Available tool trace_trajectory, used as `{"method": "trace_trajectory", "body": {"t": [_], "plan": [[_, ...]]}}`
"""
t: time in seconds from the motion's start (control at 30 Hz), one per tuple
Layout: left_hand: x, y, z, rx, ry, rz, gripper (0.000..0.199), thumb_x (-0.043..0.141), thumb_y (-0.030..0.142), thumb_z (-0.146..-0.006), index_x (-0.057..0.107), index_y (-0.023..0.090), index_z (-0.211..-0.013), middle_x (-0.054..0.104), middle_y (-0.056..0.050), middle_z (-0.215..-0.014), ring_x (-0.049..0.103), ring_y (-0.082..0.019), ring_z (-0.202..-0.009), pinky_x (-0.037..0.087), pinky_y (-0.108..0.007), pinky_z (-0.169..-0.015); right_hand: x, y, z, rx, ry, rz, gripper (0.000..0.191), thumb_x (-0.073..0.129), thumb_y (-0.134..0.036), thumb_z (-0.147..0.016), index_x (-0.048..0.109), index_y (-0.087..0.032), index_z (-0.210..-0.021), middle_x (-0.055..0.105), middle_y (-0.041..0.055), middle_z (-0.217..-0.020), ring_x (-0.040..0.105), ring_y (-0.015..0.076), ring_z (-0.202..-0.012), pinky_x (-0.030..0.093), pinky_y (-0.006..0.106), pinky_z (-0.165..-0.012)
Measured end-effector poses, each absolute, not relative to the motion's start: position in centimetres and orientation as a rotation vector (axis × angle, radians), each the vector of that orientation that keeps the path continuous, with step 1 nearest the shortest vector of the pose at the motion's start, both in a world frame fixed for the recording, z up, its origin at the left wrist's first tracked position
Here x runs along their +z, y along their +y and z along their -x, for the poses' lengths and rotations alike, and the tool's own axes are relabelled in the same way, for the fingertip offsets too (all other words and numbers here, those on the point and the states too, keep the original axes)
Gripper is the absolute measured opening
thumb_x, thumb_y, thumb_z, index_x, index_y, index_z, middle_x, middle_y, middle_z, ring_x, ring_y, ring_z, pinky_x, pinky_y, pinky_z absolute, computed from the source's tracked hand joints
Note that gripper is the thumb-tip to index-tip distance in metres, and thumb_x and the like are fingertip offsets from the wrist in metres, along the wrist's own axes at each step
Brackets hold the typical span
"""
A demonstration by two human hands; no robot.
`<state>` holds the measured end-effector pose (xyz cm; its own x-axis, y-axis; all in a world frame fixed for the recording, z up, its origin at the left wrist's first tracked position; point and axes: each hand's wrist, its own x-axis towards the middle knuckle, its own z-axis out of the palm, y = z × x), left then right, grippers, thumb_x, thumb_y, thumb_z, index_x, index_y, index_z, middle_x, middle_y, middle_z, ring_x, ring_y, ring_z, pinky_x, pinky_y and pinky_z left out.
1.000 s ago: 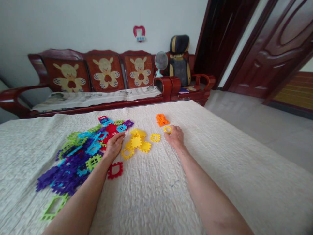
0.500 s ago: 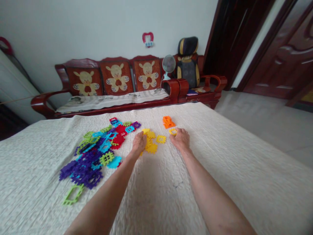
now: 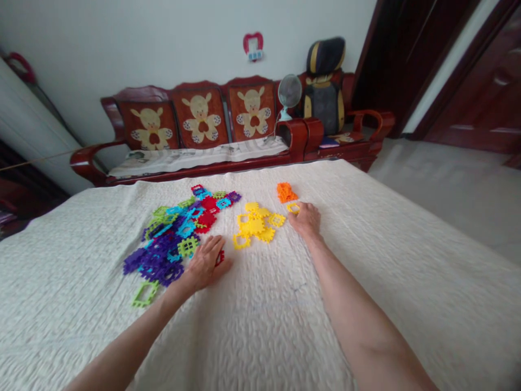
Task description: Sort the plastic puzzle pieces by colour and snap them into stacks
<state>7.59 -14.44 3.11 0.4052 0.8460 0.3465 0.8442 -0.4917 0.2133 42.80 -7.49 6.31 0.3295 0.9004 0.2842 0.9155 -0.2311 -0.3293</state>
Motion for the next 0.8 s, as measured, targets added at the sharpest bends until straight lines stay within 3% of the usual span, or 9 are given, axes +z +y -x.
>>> {"method": "trace_trajectory", "body": {"t": [0.23,0.37,0.5,0.67,0.8], "plan": [[4.4,-15.5,-5.2,0.582,1.534,-2.752,0.043,0.049,0.042,-0.095,0.062,0.018,-0.127,0.057,-0.016,-0.141,0.048,-0.031,-0.136,0.041,-0.052,-0.114,6.2,-7.5,-42.8,-0.036,-1.594,2.149,0.047,0.054,-0.036,-0.088,0.059,-0.015,-0.129,0.063,0.0161,-0.12,0.054,0.0289,-0.113,0.038,0.037,-0.093],[6.1,-15.0,-7.4,0.605,1.807,-2.683,0.045,0.05,0.031,-0.09,0.06,0.016,-0.131,0.056,-0.017,-0.141,0.044,-0.037,-0.138,0.041,-0.059,-0.11,6.0,-7.4,-42.9,-0.037,-1.594,2.144,0.047,0.055,-0.037,-0.088,0.059,-0.015,-0.129,0.062,0.0158,-0.121,0.054,0.0289,-0.114,0.038,0.037,-0.093],[7.4,-12.4,-11.3,0.65,1.893,-2.586,0.04,0.058,0.036,-0.086,0.067,0.016,-0.12,0.055,-0.018,-0.143,0.038,-0.042,-0.141,0.034,-0.064,-0.113,6.1,-7.3,-42.9,-0.039,-1.599,2.147,0.047,0.055,-0.037,-0.088,0.06,-0.016,-0.129,0.063,0.0151,-0.12,0.054,0.0291,-0.115,0.038,0.038,-0.094],[7.0,-5.5,-16.2,0.936,1.637,-2.312,0.039,0.047,0.026,-0.092,0.064,0.016,-0.125,0.065,-0.014,-0.132,0.057,-0.027,-0.127,0.045,-0.044,-0.111,6.4,-7.4,-42.8,-0.031,-1.612,2.176,0.05,0.054,-0.036,-0.088,0.058,-0.015,-0.133,0.062,0.0158,-0.123,0.054,0.0298,-0.116,0.037,0.038,-0.096],[6.0,-2.4,-19.5,0.987,1.711,-1.984,0.034,0.049,0.025,-0.093,0.067,0.016,-0.12,0.07,-0.014,-0.123,0.059,-0.027,-0.125,0.044,-0.043,-0.112,6.3,-7.2,-42.9,-0.029,-1.62,2.192,0.05,0.053,-0.036,-0.088,0.058,-0.015,-0.134,0.062,0.0158,-0.124,0.053,0.0299,-0.116,0.037,0.038,-0.096]]}}
